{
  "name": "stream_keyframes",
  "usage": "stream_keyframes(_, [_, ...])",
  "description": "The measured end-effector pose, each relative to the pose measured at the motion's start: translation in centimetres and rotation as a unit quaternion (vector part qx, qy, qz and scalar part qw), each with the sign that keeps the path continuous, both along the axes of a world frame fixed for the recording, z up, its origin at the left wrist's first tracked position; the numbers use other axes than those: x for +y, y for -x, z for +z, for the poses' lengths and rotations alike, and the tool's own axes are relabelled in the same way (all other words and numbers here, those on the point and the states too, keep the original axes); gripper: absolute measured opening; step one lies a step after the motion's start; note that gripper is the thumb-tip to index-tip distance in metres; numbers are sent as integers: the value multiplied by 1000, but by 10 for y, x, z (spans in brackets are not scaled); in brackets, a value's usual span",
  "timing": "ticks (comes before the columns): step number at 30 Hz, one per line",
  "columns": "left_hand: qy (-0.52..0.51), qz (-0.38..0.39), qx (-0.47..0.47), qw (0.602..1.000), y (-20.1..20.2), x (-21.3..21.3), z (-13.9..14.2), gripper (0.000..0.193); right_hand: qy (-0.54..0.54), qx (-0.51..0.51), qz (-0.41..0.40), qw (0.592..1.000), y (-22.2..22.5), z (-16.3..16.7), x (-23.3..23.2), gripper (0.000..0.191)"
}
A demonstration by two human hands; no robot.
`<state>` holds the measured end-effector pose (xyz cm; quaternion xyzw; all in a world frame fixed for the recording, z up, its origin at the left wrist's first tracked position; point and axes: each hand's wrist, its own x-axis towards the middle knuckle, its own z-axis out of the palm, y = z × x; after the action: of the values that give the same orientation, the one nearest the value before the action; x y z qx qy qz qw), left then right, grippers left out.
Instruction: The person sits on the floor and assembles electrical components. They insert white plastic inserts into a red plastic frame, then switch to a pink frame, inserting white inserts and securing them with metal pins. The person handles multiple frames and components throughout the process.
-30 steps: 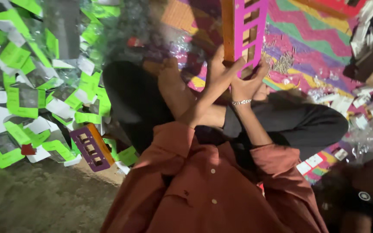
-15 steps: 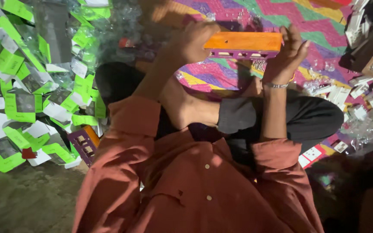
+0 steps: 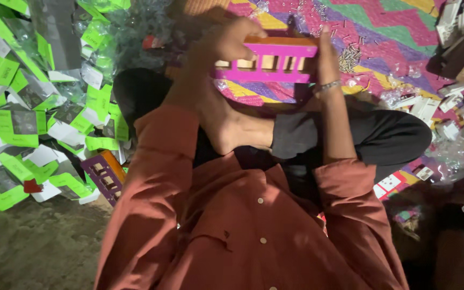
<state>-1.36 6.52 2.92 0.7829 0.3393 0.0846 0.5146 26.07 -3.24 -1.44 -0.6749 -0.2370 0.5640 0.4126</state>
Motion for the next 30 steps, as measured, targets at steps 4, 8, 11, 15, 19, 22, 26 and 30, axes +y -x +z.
stream_keyframes(4, [72, -48, -10, 996, 11, 11, 2, 71, -1, 34, 91, 995, 24, 3, -1, 82])
stream_keyframes(8, [2, -11, 196, 981, 31, 9, 9, 64, 56, -66, 121, 989, 35, -5, -2, 80])
stream_keyframes(11, [34, -7, 150, 988, 39, 9, 7, 64, -70, -116, 152, 979, 33, -9, -1, 73])
stream_keyframes(15, [-26, -12, 28, 999, 44, 9, -15, 59, -154, -177, 121, 964, 26, -9, -1, 60])
stream_keyframes(19, [-34, -49, -25, 998, 46, 9, -39, 52, -111, -390, 121, 906, 25, 3, -2, 49])
stream_keyframes(22, [68, -9, -70, 995, 50, 0, -53, 55, -135, -398, 114, 900, 25, 23, -9, 47])
stream_keyframes(26, [-97, -26, -54, 993, 58, -13, -58, 50, -136, -356, 69, 922, -2, 59, -30, 41])
stream_keyframes(30, [-58, 25, -56, 996, 61, -25, -62, 51, -161, -399, 89, 898, -72, 78, -42, 34])
